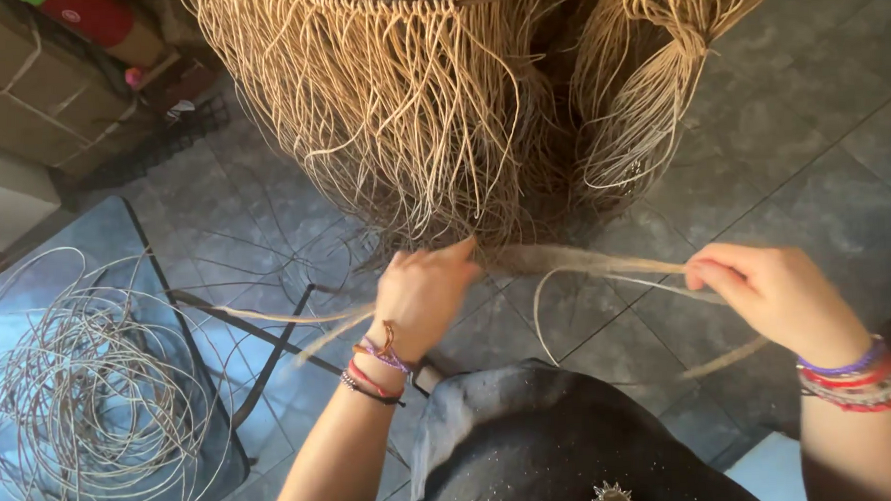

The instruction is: Weaving and tying natural fiber strands onto a large circular frame to construct a furniture item.

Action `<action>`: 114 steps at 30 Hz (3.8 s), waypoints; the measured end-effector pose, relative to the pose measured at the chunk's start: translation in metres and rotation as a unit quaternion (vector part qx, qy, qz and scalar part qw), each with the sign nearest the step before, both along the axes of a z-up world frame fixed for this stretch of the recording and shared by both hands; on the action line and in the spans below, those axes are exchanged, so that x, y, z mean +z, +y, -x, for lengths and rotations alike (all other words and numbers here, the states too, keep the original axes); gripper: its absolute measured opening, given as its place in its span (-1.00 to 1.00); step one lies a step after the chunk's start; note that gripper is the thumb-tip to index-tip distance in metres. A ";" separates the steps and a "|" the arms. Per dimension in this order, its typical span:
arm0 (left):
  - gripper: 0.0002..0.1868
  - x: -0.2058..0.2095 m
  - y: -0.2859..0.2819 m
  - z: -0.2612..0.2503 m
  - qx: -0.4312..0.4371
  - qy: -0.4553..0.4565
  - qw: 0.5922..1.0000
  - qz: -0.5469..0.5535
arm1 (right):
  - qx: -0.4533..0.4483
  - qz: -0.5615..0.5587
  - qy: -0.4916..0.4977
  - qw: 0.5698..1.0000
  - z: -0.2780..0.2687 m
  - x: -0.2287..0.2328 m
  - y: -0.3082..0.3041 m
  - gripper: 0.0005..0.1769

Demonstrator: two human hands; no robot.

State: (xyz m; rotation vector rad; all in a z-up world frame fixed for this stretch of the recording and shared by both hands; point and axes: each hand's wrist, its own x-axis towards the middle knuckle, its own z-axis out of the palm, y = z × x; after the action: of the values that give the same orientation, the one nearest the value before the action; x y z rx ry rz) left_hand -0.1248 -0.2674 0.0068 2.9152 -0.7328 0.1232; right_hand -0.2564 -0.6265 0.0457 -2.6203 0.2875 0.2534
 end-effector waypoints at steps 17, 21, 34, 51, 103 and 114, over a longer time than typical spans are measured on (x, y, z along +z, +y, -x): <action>-0.39 0.019 0.002 -0.010 -0.196 0.142 0.969 0.054 | 0.137 -0.023 -0.011 0.990 -0.042 0.023 0.012 -0.70; -0.01 0.058 -0.056 0.015 -0.279 0.139 0.930 0.197 | 0.221 -0.016 -0.050 0.974 -0.069 0.036 0.068 -0.77; -0.50 0.084 -0.026 -0.055 -0.193 0.265 0.935 0.135 | 0.204 0.025 -0.035 0.978 -0.130 0.025 0.064 -0.70; -0.58 0.088 -0.066 -0.118 -0.195 0.394 0.891 0.112 | 0.213 0.055 -0.018 0.975 -0.194 0.026 0.081 -0.66; -0.30 -0.048 -0.186 -0.206 -0.006 -0.241 0.943 0.231 | 0.207 0.218 -0.274 0.914 -0.370 0.040 0.015 -0.85; -0.75 -0.032 -0.175 -0.183 0.067 0.261 0.839 0.472 | 0.155 -0.148 -0.318 0.924 -0.296 0.009 -0.001 -0.36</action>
State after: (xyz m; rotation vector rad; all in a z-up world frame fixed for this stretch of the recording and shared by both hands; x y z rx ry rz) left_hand 0.0579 -0.4425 -0.0254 1.8924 -0.2403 -0.2308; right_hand 0.0399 -0.6279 0.0552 -2.2811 -0.3636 -0.4225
